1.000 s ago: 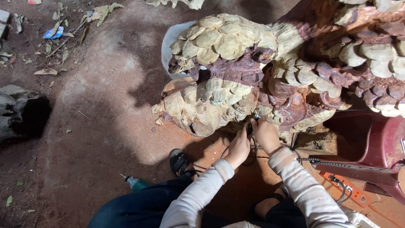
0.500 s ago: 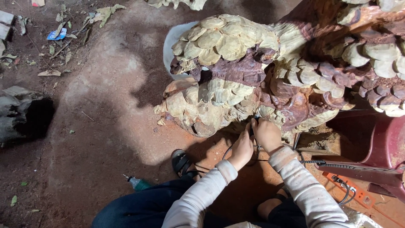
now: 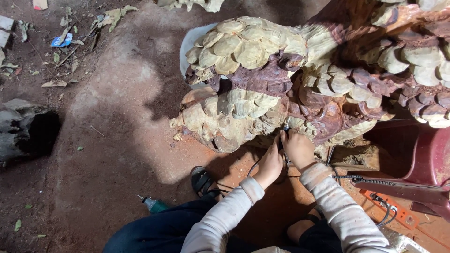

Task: Carving intricate details and textures into a large wooden sculpture using a handheld rotary tool.

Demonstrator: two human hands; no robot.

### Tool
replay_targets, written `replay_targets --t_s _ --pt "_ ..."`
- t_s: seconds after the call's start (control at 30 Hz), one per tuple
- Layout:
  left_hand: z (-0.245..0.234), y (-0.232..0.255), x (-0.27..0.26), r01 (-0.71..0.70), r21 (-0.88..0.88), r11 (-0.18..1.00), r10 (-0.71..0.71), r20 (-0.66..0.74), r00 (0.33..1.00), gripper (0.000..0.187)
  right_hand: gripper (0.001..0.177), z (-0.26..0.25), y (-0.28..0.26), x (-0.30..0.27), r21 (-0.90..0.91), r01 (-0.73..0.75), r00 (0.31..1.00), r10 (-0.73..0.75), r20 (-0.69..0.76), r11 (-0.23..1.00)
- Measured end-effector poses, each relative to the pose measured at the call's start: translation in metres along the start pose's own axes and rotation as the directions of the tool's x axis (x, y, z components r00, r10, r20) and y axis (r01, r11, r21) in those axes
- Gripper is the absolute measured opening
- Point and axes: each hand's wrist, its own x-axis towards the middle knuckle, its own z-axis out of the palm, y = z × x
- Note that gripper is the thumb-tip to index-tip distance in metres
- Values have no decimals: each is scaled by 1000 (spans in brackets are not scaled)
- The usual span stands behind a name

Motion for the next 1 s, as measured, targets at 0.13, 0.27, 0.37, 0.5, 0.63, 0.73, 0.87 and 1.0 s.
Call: replay_targets --t_s 0.13,0.27,0.37,0.5,0.63,0.73,0.87,1.0 --pt "9 -3 2 20 -72 997 -21 -5 1000 58 56 -1 -2 -1 -12 -2 1000 2 -3 1000" --pt "10 -15 7 8 -73 997 -8 4 1000 58 57 -5 -2 -4 45 17 999 -16 -36 999" --pt "11 -20 10 -15 -34 999 16 14 1000 57 57 -5 -1 -5 51 32 998 -29 -62 998" --pt "12 -18 12 9 -66 998 -8 11 1000 57 57 -3 -1 -2 10 41 997 -40 -61 999" --pt "16 -21 14 44 -49 998 -43 19 999 58 58 -1 -1 0 8 48 997 -47 -66 999" --pt "12 -21 12 -8 -37 999 8 7 1000 57 57 -1 1 -1 37 39 996 -36 -84 999" --pt "8 -20 10 -24 -10 1000 24 11 1000 58 56 -3 1 -2 57 49 994 -43 -98 997" --pt "2 -7 7 7 -38 999 -6 23 1000 58 56 -2 2 -1 46 67 993 -62 -105 997"
